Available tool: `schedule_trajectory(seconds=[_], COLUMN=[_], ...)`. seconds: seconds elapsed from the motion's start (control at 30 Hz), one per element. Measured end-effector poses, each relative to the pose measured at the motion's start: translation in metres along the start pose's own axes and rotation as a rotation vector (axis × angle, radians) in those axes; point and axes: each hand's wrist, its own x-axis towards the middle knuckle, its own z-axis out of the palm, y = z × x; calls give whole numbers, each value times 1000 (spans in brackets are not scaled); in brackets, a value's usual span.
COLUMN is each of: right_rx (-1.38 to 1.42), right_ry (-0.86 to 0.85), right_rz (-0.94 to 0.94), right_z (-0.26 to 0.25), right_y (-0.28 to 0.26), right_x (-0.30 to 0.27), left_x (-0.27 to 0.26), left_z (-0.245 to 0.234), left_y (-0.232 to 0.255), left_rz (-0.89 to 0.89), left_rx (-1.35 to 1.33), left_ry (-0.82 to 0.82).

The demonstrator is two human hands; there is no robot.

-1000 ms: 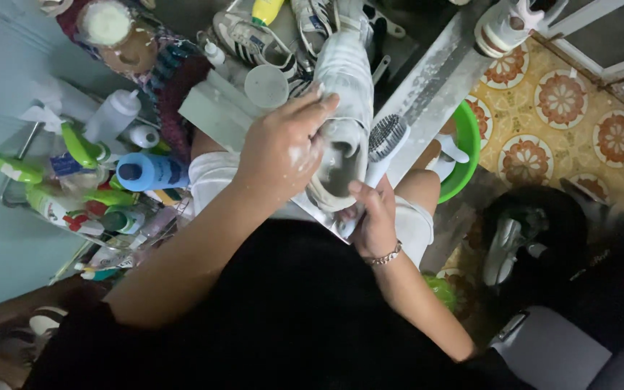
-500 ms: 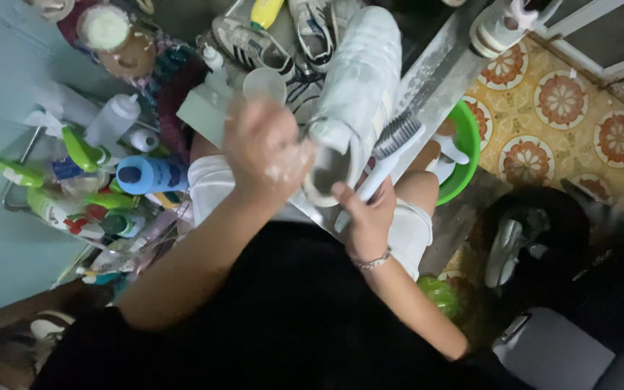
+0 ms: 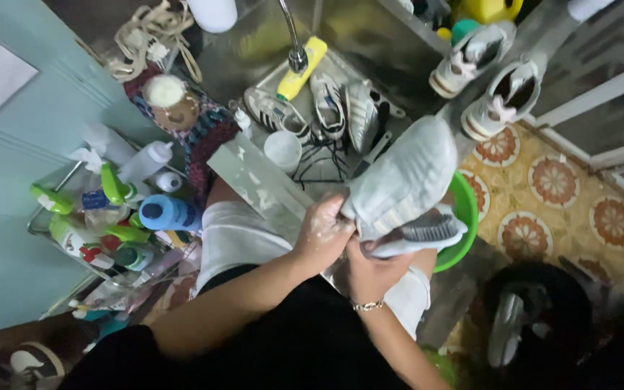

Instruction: Cleaning and scrubbing white sneakers with cleaning foam and brushes at a utility sink.

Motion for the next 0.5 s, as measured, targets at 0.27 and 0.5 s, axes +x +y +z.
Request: schedule_trajectory(seconds=[0.27,0.5], right_rx=[-193,-61], right_ry=[19,-93], right_rz=[-141,49], right_z=[-17,-21], right_y=[20,24], right_x=[-7,-10], left_x=[0,7], left_z=[0,-12], left_y=[-37,0], left_rz=[-172,15], left_rx=[-14,202], left_ry=[-200,-146])
